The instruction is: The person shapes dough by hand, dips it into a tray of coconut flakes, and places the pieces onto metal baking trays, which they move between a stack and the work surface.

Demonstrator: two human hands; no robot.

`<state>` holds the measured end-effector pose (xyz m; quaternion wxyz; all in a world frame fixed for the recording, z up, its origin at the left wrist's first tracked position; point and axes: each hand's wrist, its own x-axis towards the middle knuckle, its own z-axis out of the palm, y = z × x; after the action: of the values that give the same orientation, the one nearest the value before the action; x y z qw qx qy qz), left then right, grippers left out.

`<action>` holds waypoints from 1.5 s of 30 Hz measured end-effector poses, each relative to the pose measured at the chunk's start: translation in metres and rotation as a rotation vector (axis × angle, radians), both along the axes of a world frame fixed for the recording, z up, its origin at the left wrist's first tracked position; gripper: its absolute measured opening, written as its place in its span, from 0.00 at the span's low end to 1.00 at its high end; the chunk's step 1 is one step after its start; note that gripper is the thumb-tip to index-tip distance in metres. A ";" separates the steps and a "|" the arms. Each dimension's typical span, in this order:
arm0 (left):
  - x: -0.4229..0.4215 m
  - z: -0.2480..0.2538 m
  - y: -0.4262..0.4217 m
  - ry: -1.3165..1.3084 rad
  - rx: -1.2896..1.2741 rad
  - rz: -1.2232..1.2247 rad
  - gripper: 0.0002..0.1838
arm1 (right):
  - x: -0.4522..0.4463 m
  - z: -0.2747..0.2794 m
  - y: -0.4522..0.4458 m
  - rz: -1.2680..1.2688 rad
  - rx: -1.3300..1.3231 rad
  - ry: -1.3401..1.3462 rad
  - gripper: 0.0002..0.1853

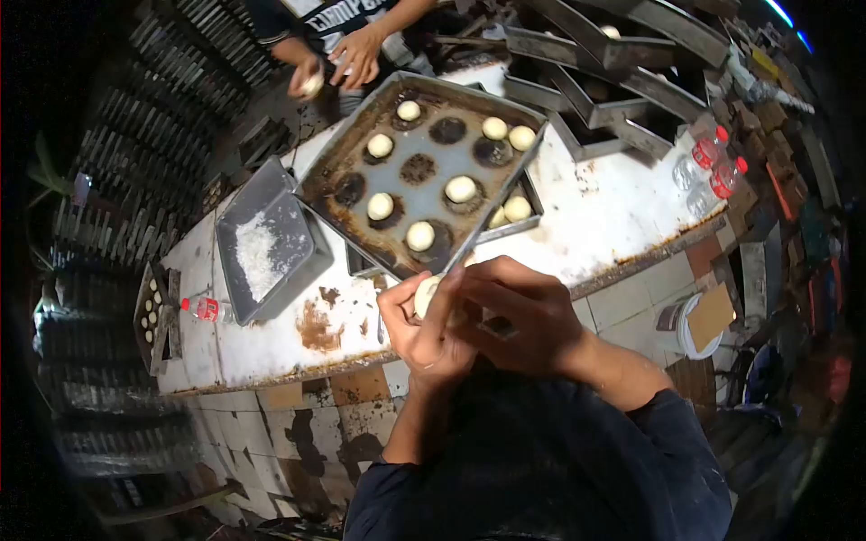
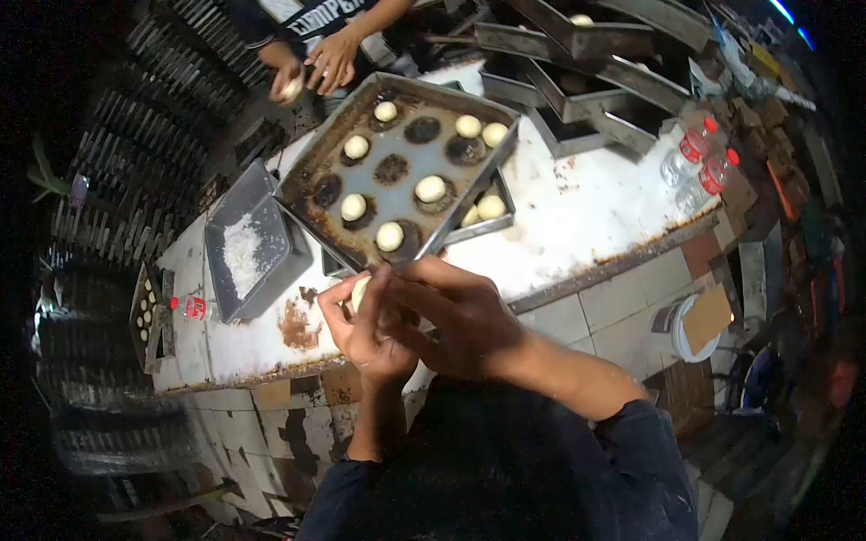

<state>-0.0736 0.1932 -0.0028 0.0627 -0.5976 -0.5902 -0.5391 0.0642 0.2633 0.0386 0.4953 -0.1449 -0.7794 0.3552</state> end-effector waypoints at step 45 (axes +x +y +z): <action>-0.202 -0.053 0.114 -0.937 -0.420 -0.293 0.22 | -0.192 -0.144 0.230 0.006 0.193 -0.931 0.33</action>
<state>-0.2752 0.3073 -0.0554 -0.4043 -0.3687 -0.5606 -0.6216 -0.1281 0.4930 -0.1049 0.1035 -0.2397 -0.9484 0.1797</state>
